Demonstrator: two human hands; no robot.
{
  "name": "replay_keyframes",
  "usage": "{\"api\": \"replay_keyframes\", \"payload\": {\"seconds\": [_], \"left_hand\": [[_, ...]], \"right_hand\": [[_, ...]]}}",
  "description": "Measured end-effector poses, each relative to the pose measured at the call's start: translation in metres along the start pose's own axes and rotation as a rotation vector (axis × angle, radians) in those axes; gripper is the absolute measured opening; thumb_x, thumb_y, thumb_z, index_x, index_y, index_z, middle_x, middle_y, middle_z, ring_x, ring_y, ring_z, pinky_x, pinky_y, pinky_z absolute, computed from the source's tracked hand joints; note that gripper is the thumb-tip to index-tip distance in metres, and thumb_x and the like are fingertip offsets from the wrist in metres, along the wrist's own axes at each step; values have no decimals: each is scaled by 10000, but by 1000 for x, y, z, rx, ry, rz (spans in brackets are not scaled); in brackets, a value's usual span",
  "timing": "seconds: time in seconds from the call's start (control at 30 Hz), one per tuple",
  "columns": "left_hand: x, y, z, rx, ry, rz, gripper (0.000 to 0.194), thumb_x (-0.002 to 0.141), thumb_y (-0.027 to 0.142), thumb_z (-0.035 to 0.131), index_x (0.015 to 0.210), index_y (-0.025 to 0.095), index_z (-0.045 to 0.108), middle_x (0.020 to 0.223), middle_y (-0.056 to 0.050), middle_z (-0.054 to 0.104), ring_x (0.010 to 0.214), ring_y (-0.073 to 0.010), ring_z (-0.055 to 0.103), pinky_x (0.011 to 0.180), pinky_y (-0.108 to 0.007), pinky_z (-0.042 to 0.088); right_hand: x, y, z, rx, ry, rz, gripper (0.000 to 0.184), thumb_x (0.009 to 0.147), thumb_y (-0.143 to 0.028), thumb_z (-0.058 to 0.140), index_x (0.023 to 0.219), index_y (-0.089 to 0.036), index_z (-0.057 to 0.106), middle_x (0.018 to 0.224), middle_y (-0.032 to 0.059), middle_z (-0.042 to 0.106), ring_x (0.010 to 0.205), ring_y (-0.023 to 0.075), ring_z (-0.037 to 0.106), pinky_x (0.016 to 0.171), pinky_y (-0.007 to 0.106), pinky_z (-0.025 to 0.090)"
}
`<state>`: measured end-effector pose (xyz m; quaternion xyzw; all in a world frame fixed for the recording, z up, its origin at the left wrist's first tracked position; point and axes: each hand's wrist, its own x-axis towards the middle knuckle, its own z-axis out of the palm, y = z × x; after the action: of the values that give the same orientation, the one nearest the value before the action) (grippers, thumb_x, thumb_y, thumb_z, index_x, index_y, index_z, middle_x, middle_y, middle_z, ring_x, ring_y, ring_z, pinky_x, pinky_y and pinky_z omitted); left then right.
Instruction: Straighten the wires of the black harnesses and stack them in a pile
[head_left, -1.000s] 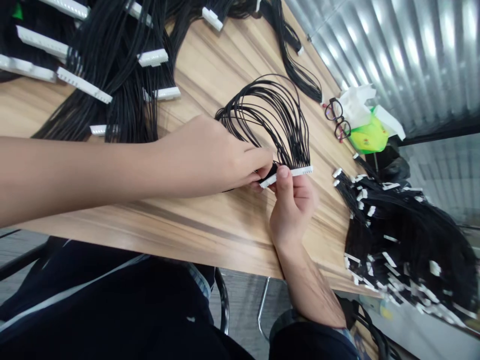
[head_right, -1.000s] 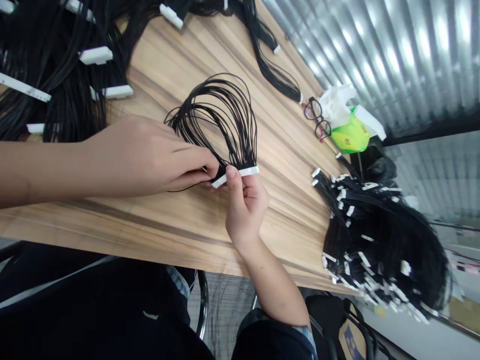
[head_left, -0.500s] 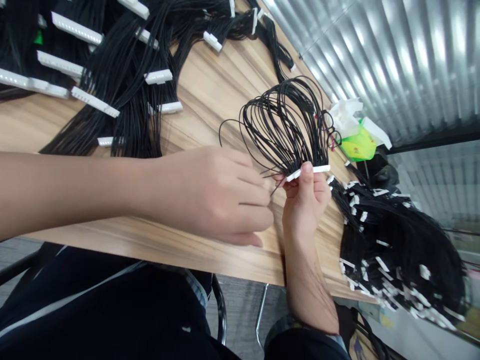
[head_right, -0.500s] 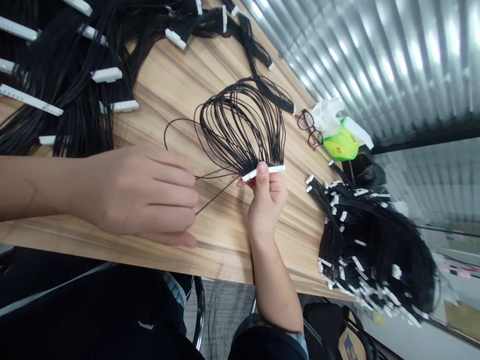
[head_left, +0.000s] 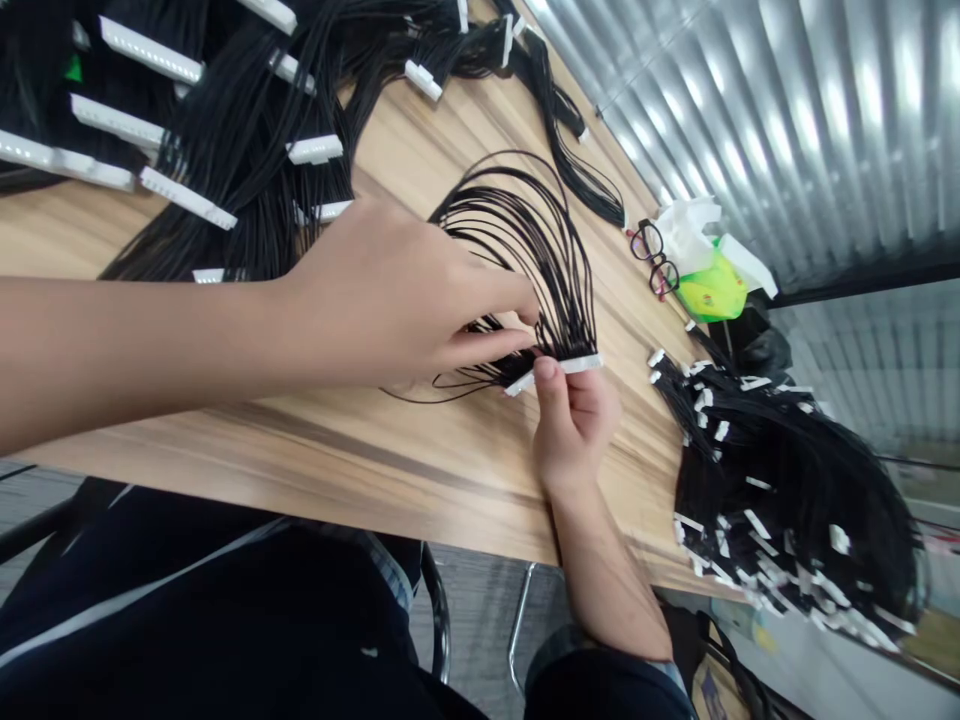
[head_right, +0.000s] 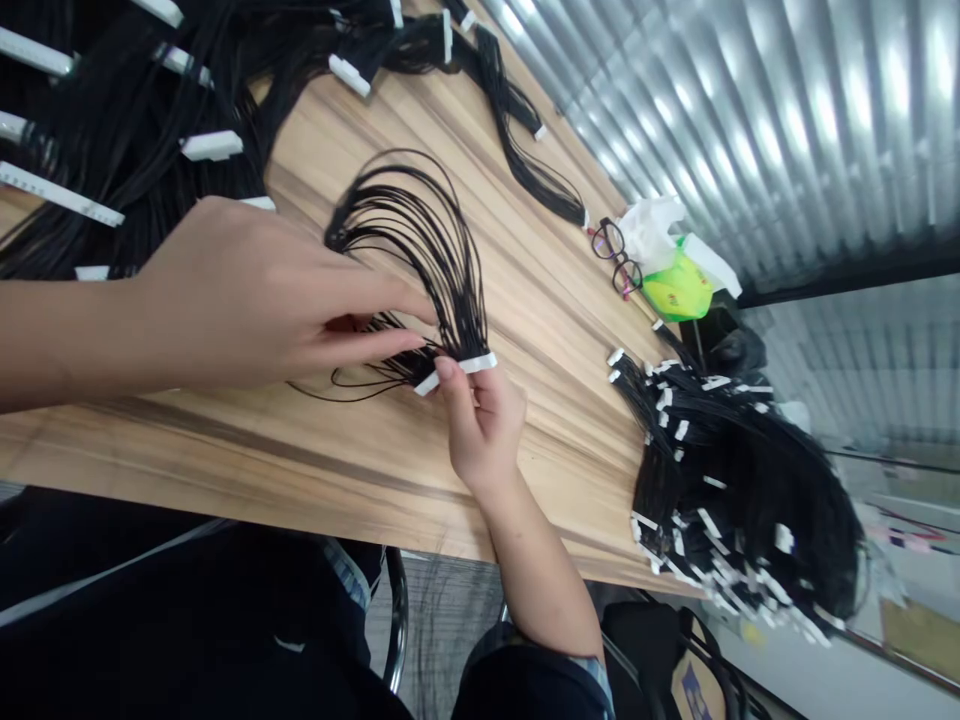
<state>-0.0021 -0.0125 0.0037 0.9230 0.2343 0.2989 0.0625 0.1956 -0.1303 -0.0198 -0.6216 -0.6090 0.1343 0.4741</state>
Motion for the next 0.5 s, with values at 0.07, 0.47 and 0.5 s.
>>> {"api": "replay_keyframes", "payload": {"seconds": [0.07,0.47,0.5], "left_hand": [[-1,0,0,-60,2,14,218,1018,463,643,985,312,797,580,51,631,501,-120,467,546,-260,158],[-1,6,-6,-177,-123,-15,172,999,387,645,929,315,784,799,94,774,658,-130,638,555,-286,202],[-1,6,-4,-160,-84,26,201,1015,390,614,929,298,771,801,94,772,666,-133,657,542,-290,203]], "right_hand": [[-4,-3,2,16,-27,-34,315,1005,-428,631,788,-222,728,618,-39,704,538,105,633,515,217,494],[-11,-4,0,43,-77,-71,163,990,-319,673,887,-242,772,672,-46,742,572,106,665,530,212,510],[-11,-5,0,46,-81,-46,180,988,-334,674,868,-243,771,657,-45,734,562,109,656,522,217,502]]}}
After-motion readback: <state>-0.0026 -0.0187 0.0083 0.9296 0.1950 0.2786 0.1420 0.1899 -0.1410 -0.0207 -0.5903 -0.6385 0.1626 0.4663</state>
